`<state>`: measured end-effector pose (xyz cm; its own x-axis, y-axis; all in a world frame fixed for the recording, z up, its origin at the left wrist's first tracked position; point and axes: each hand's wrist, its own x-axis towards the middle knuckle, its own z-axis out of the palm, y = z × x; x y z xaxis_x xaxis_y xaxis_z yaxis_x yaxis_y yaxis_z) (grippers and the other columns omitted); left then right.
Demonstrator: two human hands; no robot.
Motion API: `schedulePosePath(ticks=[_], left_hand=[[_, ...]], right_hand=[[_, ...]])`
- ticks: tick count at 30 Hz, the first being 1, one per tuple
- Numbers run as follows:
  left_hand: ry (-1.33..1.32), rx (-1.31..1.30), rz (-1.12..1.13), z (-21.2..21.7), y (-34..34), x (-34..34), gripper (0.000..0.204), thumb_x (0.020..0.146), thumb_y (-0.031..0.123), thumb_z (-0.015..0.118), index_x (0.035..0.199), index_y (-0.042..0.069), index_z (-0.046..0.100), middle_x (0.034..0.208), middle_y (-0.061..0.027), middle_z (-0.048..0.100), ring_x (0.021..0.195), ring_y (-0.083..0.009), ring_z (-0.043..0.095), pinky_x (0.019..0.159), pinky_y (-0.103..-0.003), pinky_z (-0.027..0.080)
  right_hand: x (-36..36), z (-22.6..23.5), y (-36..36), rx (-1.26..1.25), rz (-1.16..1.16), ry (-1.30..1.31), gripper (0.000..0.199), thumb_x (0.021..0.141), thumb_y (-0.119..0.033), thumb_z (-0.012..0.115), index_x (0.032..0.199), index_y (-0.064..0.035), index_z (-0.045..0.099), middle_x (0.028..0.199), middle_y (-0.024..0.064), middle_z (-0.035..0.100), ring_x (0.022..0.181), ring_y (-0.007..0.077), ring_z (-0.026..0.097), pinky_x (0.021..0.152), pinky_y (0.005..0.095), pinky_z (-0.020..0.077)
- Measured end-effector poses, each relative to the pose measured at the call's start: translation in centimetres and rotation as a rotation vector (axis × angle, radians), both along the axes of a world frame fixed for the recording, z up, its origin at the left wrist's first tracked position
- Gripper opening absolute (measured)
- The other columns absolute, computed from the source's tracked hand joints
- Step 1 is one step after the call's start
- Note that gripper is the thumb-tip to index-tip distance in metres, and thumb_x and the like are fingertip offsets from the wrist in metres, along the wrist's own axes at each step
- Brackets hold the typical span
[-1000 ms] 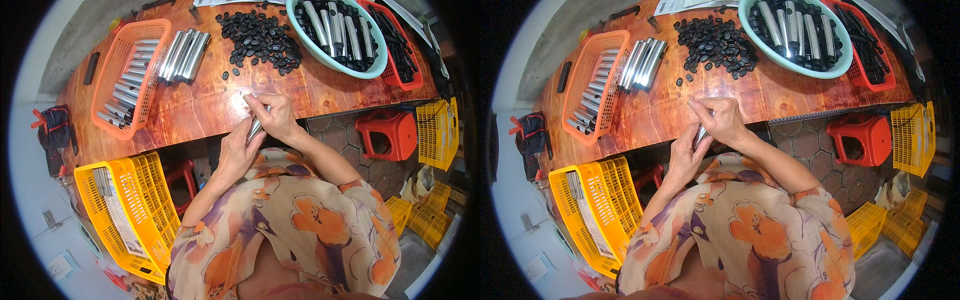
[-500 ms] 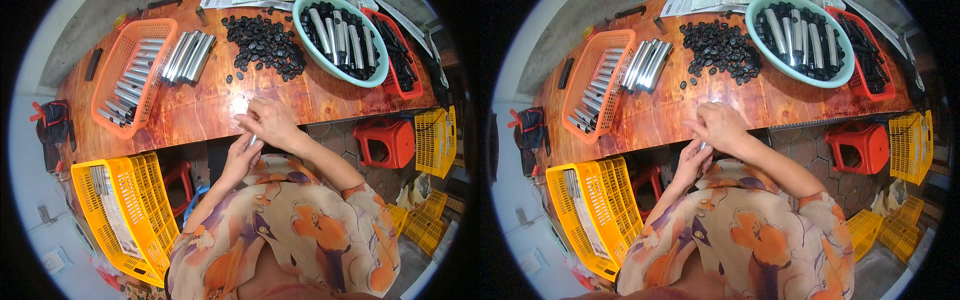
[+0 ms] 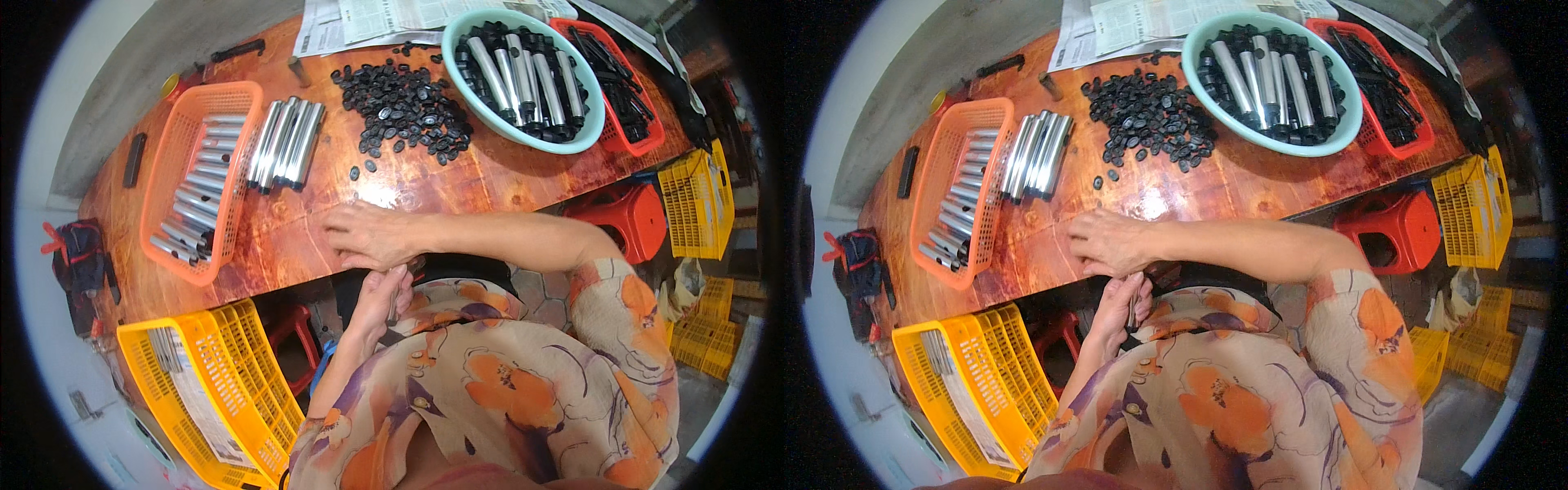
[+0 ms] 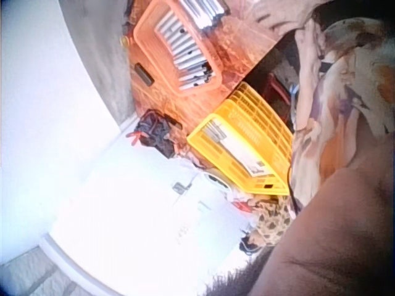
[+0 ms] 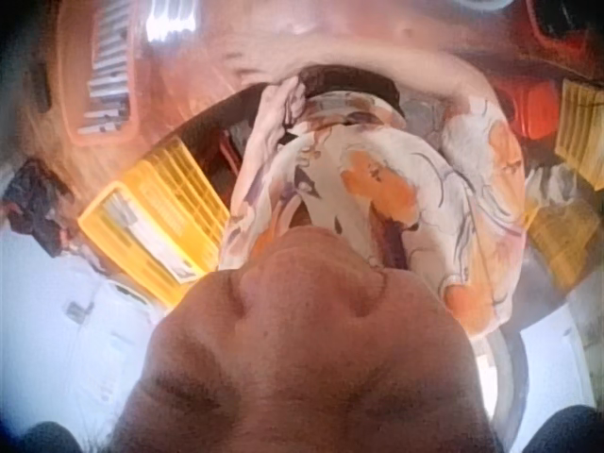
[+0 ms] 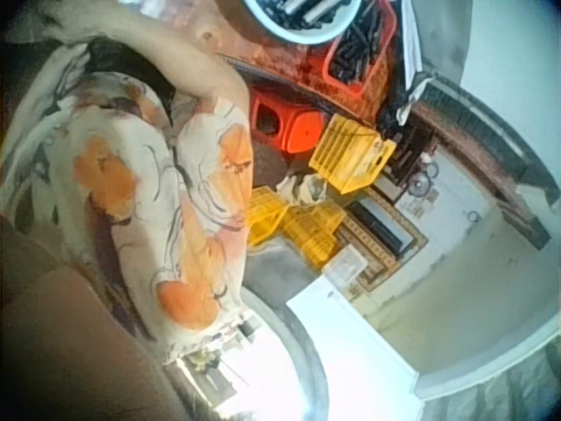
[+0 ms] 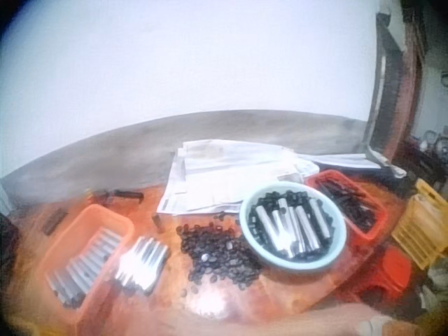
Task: The person repeatedly picks up a silver cylindrical marker body and a black cap, then presses the cap onto the body. The assembled markers are placed into a light blue bowl on the table. The person continues this repetitive assembly process throughout the clip.
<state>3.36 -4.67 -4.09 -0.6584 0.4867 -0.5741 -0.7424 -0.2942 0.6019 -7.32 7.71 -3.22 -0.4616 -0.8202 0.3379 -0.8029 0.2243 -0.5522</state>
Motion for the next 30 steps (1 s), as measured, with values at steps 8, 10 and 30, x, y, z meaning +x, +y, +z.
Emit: schedulePosePath(ticks=[8,10,30], left_hand=[[-0.103,0.071,-0.072,0.1,-1.0,-0.6,0.025,0.098,0.023,0.052,0.111,0.002,0.054,0.065,0.0007,0.044,0.047,-0.0075,0.038,0.042,-0.022,0.031],[-0.157,0.031,-0.107,0.2,-1.1,-0.9,0.023,0.097,0.023,0.053,0.109,0.003,0.054,0.065,0.0009,0.044,0.046,-0.0073,0.037,0.042,-0.022,0.031],[-0.156,-0.211,-0.339,1.8,-1.3,-2.7,0.024,0.09,0.017,0.066,0.104,0.002,0.053,0.056,0.0036,0.037,0.044,-0.007,0.034,0.041,-0.023,0.024]], right_hand=[[-0.4,0.4,-0.9,0.159,0.077,0.039,0.028,0.086,-0.017,0.058,0.111,-0.0042,0.056,0.133,0.0175,0.045,0.127,0.0327,0.041,0.099,0.0436,0.0379],[-0.2,0.5,-1.0,0.153,0.061,0.017,0.029,0.087,-0.018,0.057,0.112,-0.0048,0.056,0.134,0.0177,0.045,0.128,0.0321,0.041,0.099,0.0437,0.0374],[0.4,-1.5,-1.7,0.023,-0.084,0.037,0.034,0.085,-0.022,0.062,0.112,-0.0025,0.055,0.133,0.0186,0.048,0.126,0.0331,0.043,0.097,0.0453,0.0369]])
